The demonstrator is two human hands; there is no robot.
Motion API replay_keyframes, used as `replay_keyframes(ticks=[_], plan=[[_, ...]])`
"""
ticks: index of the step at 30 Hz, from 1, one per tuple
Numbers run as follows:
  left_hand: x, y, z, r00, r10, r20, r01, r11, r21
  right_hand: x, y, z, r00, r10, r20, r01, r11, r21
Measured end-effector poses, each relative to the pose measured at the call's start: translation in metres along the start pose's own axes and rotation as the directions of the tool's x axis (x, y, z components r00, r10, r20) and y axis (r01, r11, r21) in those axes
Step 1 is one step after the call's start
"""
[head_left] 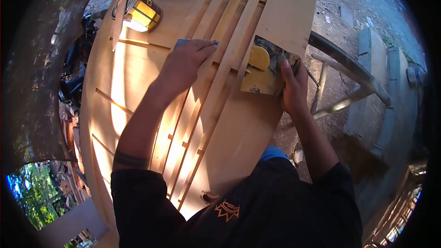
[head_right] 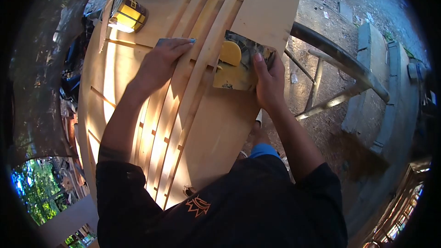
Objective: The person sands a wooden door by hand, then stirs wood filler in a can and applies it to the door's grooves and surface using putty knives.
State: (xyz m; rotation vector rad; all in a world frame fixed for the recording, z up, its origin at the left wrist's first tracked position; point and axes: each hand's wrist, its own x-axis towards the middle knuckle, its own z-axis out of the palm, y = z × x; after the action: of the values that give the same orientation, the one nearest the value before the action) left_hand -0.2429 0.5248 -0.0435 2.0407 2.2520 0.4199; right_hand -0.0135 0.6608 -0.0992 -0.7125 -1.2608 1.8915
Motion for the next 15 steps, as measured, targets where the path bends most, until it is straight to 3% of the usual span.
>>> replay_keyframes(ticks=[1, 5, 8, 9, 12, 15], plan=[[-0.010, 0.008, 0.000, 0.999, -0.031, -0.020, 0.031, 0.999, -0.020, 0.000, 0.000, 0.001, 1.000, -0.005, -0.002, 0.005, 1.000, 0.014], [-0.043, 0.026, -0.031, 0.964, -0.139, 0.229, 0.141, 0.990, 0.008, 0.001, -0.001, 0.006, 1.000, -0.002, -0.014, 0.003, 0.998, 0.062], [-0.031, 0.021, -0.047, 0.970, -0.172, 0.173, 0.213, 0.942, -0.258, 0.002, 0.000, 0.004, 1.000, 0.015, -0.018, -0.015, 0.999, 0.033], [-0.020, 0.021, -0.047, 0.982, -0.170, 0.079, 0.184, 0.956, -0.230, 0.002, 0.000, 0.004, 1.000, 0.013, -0.009, -0.012, 0.999, 0.040], [0.019, 0.007, -0.039, 0.981, -0.131, 0.141, 0.149, 0.981, -0.124, 0.001, -0.001, 0.002, 1.000, 0.015, -0.005, -0.015, 0.999, 0.041], [0.045, 0.012, -0.033, 0.924, -0.289, 0.251, 0.307, 0.951, -0.033, 0.002, -0.004, 0.004, 1.000, 0.026, 0.003, -0.026, 0.999, 0.024]])
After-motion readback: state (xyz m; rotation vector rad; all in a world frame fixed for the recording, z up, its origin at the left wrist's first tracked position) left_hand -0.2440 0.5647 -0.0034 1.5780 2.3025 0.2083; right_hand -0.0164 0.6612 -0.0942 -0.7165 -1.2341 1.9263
